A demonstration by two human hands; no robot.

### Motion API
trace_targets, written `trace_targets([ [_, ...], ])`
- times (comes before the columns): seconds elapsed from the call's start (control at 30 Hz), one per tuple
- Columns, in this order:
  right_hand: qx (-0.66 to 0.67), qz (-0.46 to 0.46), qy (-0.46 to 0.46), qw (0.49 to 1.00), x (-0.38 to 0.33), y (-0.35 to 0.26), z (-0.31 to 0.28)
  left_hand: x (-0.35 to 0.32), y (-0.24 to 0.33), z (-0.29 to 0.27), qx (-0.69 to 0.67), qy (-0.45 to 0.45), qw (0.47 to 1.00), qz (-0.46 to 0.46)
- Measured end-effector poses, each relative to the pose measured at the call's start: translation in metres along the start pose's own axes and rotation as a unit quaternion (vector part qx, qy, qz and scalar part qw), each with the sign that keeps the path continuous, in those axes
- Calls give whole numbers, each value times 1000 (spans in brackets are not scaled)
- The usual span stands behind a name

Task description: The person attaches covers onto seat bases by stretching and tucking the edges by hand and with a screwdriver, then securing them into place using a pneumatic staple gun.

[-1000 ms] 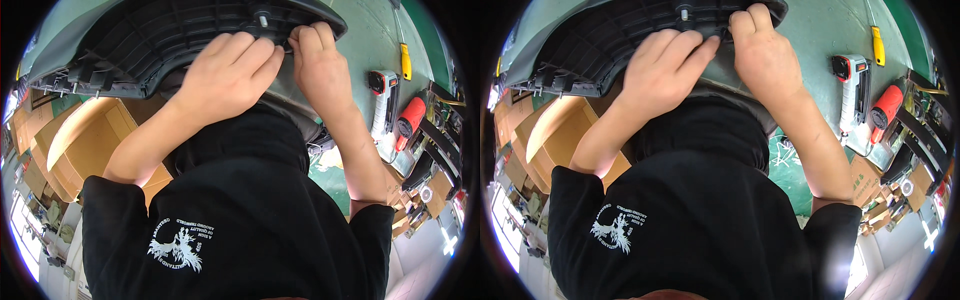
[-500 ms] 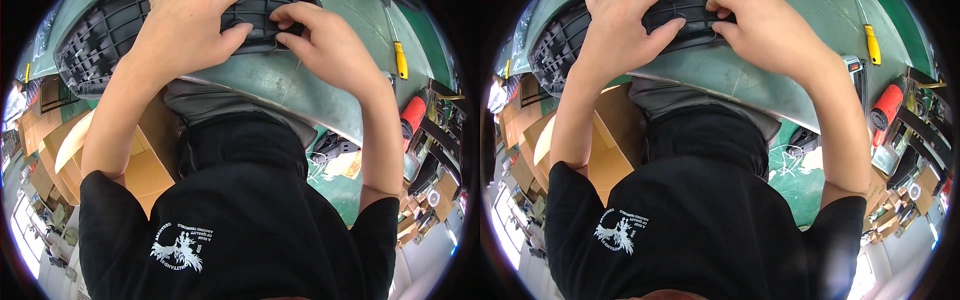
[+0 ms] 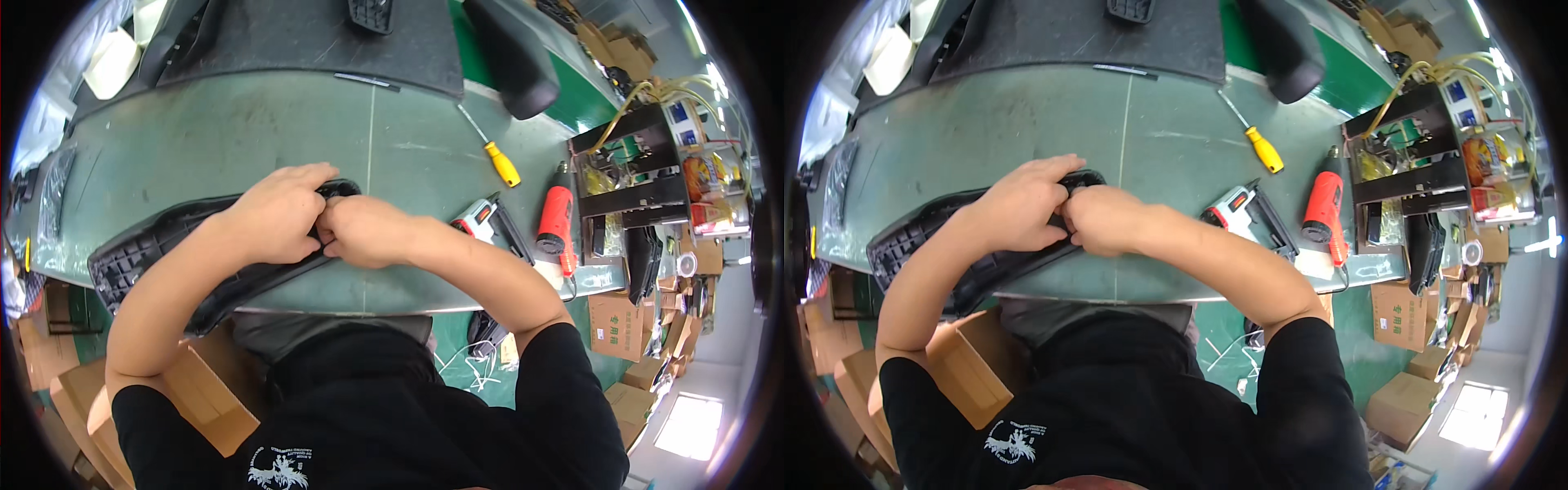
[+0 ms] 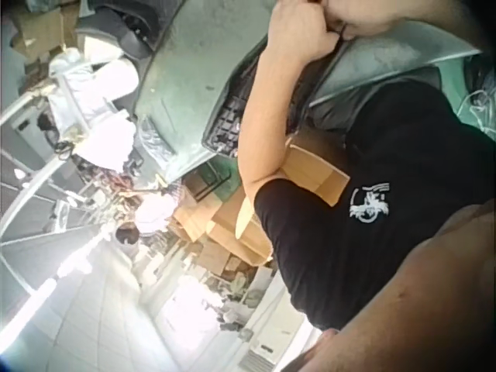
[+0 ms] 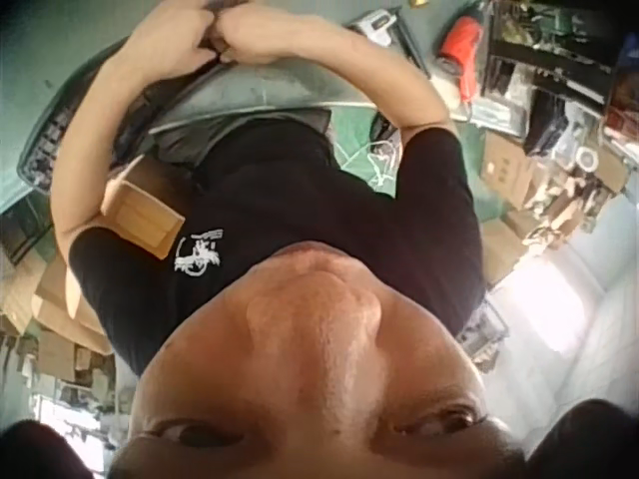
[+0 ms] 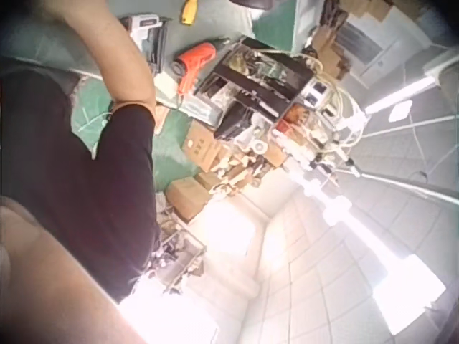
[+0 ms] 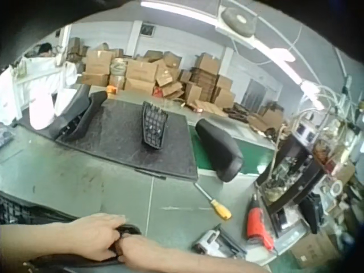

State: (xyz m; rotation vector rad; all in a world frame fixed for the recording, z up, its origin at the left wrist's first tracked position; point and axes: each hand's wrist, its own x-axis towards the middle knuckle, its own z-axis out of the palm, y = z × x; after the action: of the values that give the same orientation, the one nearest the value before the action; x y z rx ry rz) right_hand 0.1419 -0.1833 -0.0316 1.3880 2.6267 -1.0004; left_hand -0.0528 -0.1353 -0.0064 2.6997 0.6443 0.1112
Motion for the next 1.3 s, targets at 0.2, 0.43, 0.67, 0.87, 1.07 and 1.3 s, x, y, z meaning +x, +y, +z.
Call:
trace_targets([
  [0.2,85,-23,179,980,-7,13,25,6,-3,8,-2,29,1000,2],
  [0.43,-10,-6,278,960,-17,0,55,7,-4,21,-10,0,1000,-24],
  [0.67,-75,39,330,940,-7,6,56,6,1,35,94,87,991,-26],
  [0.87,-79,46,432,897,-84,31,26,9,0,44,127,125,984,-18],
  [1.07,-204,324,230,894,-204,70,51,8,18,22,70,58,995,-37],
  [1.3,-103,417,204,880,-209,94,47,16,19,18,102,55,993,-7],
])
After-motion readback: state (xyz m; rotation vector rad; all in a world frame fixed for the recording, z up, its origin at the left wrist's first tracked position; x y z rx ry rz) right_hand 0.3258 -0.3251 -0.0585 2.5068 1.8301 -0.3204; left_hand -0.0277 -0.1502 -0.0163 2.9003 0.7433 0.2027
